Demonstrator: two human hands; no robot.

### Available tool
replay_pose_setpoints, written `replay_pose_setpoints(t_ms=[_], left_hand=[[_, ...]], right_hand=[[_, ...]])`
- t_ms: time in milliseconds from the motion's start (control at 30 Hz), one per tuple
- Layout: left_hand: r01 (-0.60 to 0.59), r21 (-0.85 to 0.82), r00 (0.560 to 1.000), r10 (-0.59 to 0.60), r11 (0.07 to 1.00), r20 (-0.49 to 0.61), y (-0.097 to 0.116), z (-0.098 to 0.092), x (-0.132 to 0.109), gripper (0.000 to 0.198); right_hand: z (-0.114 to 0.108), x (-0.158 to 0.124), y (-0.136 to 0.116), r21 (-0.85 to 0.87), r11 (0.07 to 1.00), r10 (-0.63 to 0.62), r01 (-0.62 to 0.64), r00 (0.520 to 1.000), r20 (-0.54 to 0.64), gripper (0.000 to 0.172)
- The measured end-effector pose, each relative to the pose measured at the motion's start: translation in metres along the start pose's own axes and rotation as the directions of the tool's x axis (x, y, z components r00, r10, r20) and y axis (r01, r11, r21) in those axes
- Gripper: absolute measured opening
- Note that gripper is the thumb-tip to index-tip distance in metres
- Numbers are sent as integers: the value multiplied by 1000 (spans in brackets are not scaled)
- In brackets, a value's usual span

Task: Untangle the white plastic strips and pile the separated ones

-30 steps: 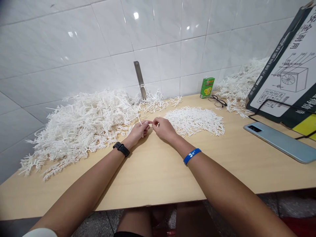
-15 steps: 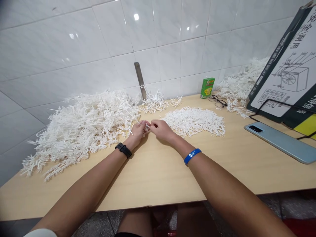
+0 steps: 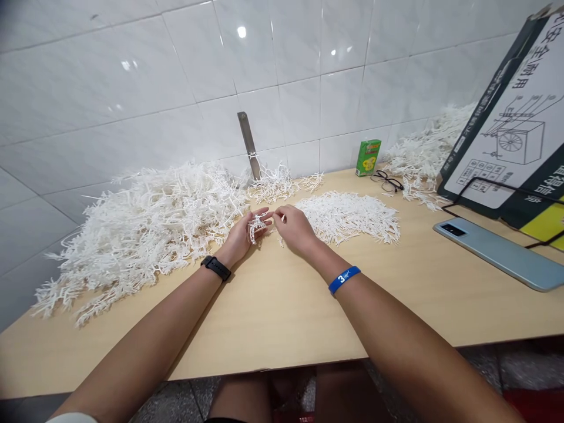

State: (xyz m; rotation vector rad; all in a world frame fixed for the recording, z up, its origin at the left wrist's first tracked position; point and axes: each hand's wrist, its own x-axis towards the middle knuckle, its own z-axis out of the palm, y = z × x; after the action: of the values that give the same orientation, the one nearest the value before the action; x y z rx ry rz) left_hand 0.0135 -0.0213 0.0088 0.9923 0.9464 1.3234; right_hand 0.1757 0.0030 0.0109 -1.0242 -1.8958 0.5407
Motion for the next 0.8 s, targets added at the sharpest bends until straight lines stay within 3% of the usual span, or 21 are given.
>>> replay_pose_setpoints(t_ms=[133, 300, 467, 633, 800], left_hand=[[-6, -38, 999, 8, 999, 53, 0, 2, -1, 42], [14, -5, 996, -13, 1000, 94, 2, 6, -4, 46], [-102, 178, 994, 105, 979, -13, -3, 1, -1, 45], [-261, 449, 948, 315, 855, -50, -7, -8, 5, 35], [-229, 456, 949, 301, 860, -90, -9, -9, 7, 29]], right_hand=[[9, -4, -7, 111, 993, -48, 37, 994, 102, 19], [13, -5, -7, 261, 965, -34, -13, 984, 175, 17], [11, -5, -8, 209, 977, 21, -51, 989, 144, 22], [8, -4, -7, 120, 987, 98, -111, 990, 104, 37], [7, -2, -4, 186, 975, 103, -120, 990, 98, 40]])
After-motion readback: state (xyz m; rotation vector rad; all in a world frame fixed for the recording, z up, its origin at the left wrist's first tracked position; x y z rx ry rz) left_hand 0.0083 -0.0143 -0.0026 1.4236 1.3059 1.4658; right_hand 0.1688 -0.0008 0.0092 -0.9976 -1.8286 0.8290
